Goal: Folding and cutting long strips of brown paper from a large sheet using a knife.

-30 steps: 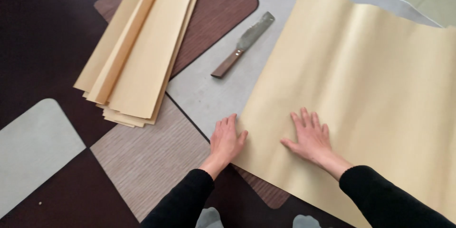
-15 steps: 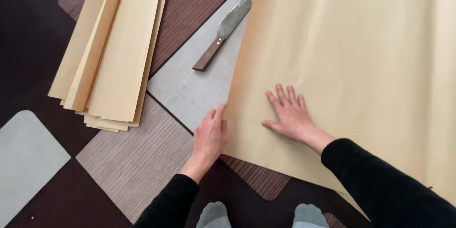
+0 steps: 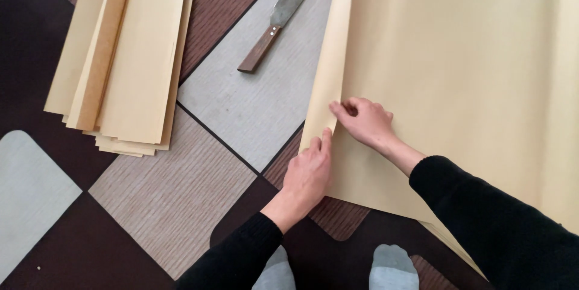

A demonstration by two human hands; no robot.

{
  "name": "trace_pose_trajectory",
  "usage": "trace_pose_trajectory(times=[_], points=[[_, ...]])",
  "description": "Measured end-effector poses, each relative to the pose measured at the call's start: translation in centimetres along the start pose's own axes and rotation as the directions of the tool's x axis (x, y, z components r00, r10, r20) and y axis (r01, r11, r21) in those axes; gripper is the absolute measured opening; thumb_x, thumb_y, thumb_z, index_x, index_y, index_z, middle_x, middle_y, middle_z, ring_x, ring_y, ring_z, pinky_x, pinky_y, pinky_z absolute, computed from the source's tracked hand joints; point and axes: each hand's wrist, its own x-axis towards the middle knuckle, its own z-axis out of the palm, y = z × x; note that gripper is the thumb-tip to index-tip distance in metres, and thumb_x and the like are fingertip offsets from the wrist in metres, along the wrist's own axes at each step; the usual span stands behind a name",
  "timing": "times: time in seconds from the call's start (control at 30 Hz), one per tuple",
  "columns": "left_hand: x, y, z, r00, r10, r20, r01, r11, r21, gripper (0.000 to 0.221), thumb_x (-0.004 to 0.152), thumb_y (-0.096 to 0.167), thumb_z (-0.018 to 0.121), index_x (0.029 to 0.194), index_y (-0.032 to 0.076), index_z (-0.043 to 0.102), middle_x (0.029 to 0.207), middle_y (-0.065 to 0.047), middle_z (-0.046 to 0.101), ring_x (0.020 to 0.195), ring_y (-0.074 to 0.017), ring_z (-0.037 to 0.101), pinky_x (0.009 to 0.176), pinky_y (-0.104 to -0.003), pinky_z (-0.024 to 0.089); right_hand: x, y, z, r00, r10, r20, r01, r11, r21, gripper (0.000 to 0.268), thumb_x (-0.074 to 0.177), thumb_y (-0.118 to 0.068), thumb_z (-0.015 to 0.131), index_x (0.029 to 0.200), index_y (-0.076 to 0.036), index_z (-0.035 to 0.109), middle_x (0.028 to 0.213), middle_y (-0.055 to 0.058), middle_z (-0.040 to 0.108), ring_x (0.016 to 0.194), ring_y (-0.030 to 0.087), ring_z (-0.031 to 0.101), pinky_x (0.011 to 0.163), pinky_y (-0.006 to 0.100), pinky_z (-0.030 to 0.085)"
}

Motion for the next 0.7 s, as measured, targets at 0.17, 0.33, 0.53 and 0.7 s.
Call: trace_pose_trajectory(times=[0.17, 0.33, 0.53, 0.7], points=[[-0.4, -1.1, -0.2, 0.999, 0.035, 0.002, -0.034, 0.987, -0.157, 0.067, 0.104, 0.041, 0.063, 0.162, 0.008, 0.058, 0.115, -0.012, 0.069, 0.091, -0.0411, 0.082, 0.065, -0.056, 0.069, 0.0, 0.5, 0.6, 1.000, -0.004, 0.006, 0.003, 0.997, 0.076, 0.049, 0.102, -0.069, 0.063, 0.089, -0.024, 0.078, 0.086, -0.002, 0.083, 0.110, 0.032, 0.079, 0.107, 0.050, 0.044], [-0.6, -7.7, -1.5, 0.951, 0.255, -0.172, -0.240, 0.965, 0.104, 0.068, 0.104, 0.038, 0.067, 0.167, 0.017, 0.051, 0.143, -0.007, 0.057, 0.130, -0.0341, 0.062, 0.101, -0.045, 0.057, -0.5, 1.0, 0.1, 1.000, 0.006, 0.017, -0.007, 0.995, 0.101, 0.048, 0.100, -0.068, 0.065, 0.092, -0.024, 0.079, 0.088, 0.001, 0.083, 0.108, 0.033, 0.079, 0.104, 0.049, 0.044], [-2.0, -10.0, -2.8, 0.926, 0.378, -0.012, -0.372, 0.916, 0.148, 0.071, 0.118, 0.047, 0.050, 0.182, 0.022, 0.035, 0.187, -0.005, 0.037, 0.169, -0.0356, 0.037, 0.131, -0.057, 0.038, -0.2, 2.0, 0.2, 0.997, 0.051, 0.059, -0.057, 0.993, 0.101, 0.049, 0.100, -0.068, 0.069, 0.096, -0.021, 0.083, 0.090, 0.003, 0.085, 0.106, 0.033, 0.082, 0.099, 0.045, 0.051], [-1.6, -10.3, -1.5, 0.917, 0.399, 0.021, -0.399, 0.909, 0.121, 0.069, 0.119, 0.051, 0.045, 0.183, 0.025, 0.033, 0.190, 0.000, 0.031, 0.173, -0.0334, 0.030, 0.135, -0.061, 0.031, -0.6, 3.2, 0.3, 0.994, 0.082, 0.078, -0.091, 0.989, 0.115, 0.045, 0.097, -0.062, 0.075, 0.097, -0.018, 0.083, 0.087, 0.004, 0.084, 0.097, 0.034, 0.083, 0.093, 0.046, 0.058]])
